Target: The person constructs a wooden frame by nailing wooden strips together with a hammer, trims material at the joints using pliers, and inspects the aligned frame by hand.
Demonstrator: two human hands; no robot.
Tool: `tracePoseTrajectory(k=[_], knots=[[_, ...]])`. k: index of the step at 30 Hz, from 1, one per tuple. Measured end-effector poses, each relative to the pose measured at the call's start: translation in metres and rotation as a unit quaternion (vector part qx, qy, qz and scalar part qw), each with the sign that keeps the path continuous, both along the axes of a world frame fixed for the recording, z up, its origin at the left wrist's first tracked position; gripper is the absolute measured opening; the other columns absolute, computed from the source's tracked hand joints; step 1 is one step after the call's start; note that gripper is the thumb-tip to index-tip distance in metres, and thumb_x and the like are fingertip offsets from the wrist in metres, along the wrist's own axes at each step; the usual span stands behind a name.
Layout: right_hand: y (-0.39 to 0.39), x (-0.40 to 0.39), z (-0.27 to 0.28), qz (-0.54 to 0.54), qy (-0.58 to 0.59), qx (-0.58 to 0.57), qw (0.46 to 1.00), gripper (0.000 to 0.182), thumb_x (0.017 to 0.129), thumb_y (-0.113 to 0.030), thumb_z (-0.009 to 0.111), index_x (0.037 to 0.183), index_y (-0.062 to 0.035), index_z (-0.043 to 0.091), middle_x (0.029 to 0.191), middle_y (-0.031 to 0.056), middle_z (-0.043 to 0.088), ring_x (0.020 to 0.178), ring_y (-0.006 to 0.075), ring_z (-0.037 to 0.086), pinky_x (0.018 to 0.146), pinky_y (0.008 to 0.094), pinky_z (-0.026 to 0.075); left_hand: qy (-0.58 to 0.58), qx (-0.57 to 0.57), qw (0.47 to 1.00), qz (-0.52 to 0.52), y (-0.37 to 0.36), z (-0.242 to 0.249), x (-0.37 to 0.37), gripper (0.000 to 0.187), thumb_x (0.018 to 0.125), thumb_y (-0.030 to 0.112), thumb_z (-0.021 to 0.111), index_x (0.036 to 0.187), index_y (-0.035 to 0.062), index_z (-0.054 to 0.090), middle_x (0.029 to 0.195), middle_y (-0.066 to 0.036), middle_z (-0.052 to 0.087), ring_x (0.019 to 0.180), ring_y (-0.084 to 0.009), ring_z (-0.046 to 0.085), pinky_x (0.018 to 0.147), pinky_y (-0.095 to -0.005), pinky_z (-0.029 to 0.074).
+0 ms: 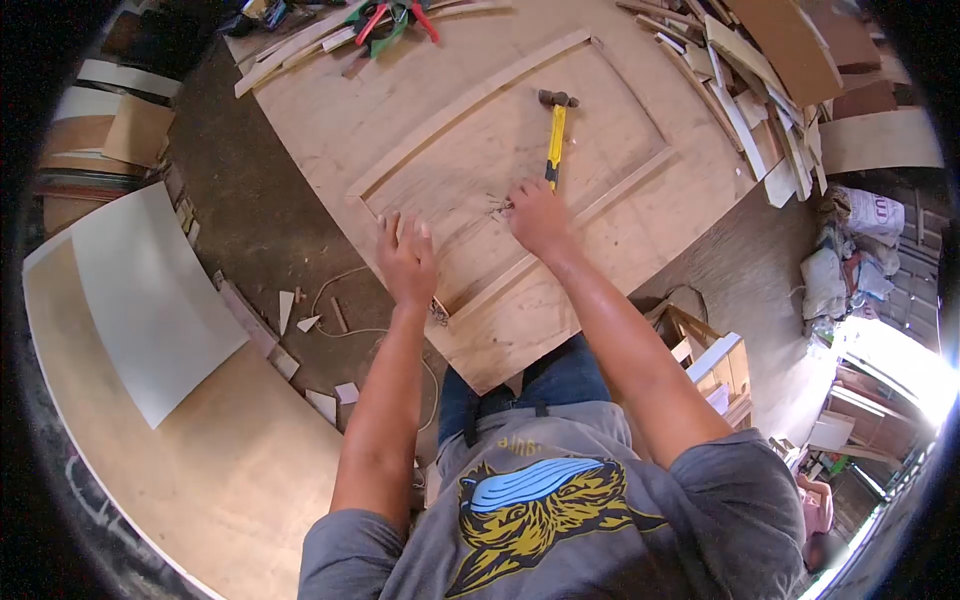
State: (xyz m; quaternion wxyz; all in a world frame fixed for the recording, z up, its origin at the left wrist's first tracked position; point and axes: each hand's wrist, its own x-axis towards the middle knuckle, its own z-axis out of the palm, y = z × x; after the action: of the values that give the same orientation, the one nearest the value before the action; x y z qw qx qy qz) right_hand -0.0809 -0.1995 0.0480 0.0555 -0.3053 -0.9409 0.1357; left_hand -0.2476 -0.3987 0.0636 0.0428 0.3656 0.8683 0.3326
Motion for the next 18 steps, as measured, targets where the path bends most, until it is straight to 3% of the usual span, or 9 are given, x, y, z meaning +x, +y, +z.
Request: tracePoseTrajectory(k=[7,13,16,18], knots=[[0.015,-0.005,-0.007,-0.001,-0.081,-0.052,0.995,0.015,0.088,-0.022,0.074,0.096,-0.0112,0.069,0.102,0.0076,0.068,0.104,0.0280,0.065,0.088,0.0453,0.051,-0.022,0.008,1.000,0.017,0.009,0.010,0.027,0.036,0.104,0.028,0.062,0.126,0.0017,0.073,0.141,-0.023,0.062,0.143,-0.0475,0.045,0.117,-0.0549,0.037],[0.020,0.001,-0.006,0.072,-0.054,0.021,0.996,0.017,0.092,-0.025,0.070,0.099,-0.0099,0.068,0.100,0.0108,0.069,0.100,0.0315,0.067,0.082,0.0462,0.053,-0.041,0.015,0.999,0.027,0.048,0.017,0.047,0.037,0.104,0.028,0.061,0.127,0.0021,0.072,0.140,-0.023,0.062,0.142,-0.0477,0.046,0.117,-0.0546,0.037],[0.031,-0.002,-0.005,0.055,-0.045,-0.104,0.992,0.013,0.093,-0.019,0.066,0.101,-0.0084,0.067,0.102,0.0129,0.069,0.103,0.0340,0.067,0.083,0.0471,0.054,-0.035,0.011,0.998,0.049,0.075,0.011,0.057,0.037,0.104,0.028,0.061,0.127,0.0021,0.073,0.140,-0.024,0.063,0.141,-0.0476,0.047,0.117,-0.0546,0.036],[0.040,0.000,-0.014,0.079,-0.010,-0.127,0.989,0.012,0.091,-0.012,0.064,0.102,-0.0072,0.066,0.102,0.0143,0.069,0.104,0.0354,0.067,0.086,0.0477,0.054,-0.043,0.004,0.996,0.075,0.095,0.010,0.070,0.037,0.104,0.028,0.061,0.128,0.0016,0.072,0.140,-0.024,0.063,0.141,-0.0477,0.047,0.117,-0.0545,0.036]])
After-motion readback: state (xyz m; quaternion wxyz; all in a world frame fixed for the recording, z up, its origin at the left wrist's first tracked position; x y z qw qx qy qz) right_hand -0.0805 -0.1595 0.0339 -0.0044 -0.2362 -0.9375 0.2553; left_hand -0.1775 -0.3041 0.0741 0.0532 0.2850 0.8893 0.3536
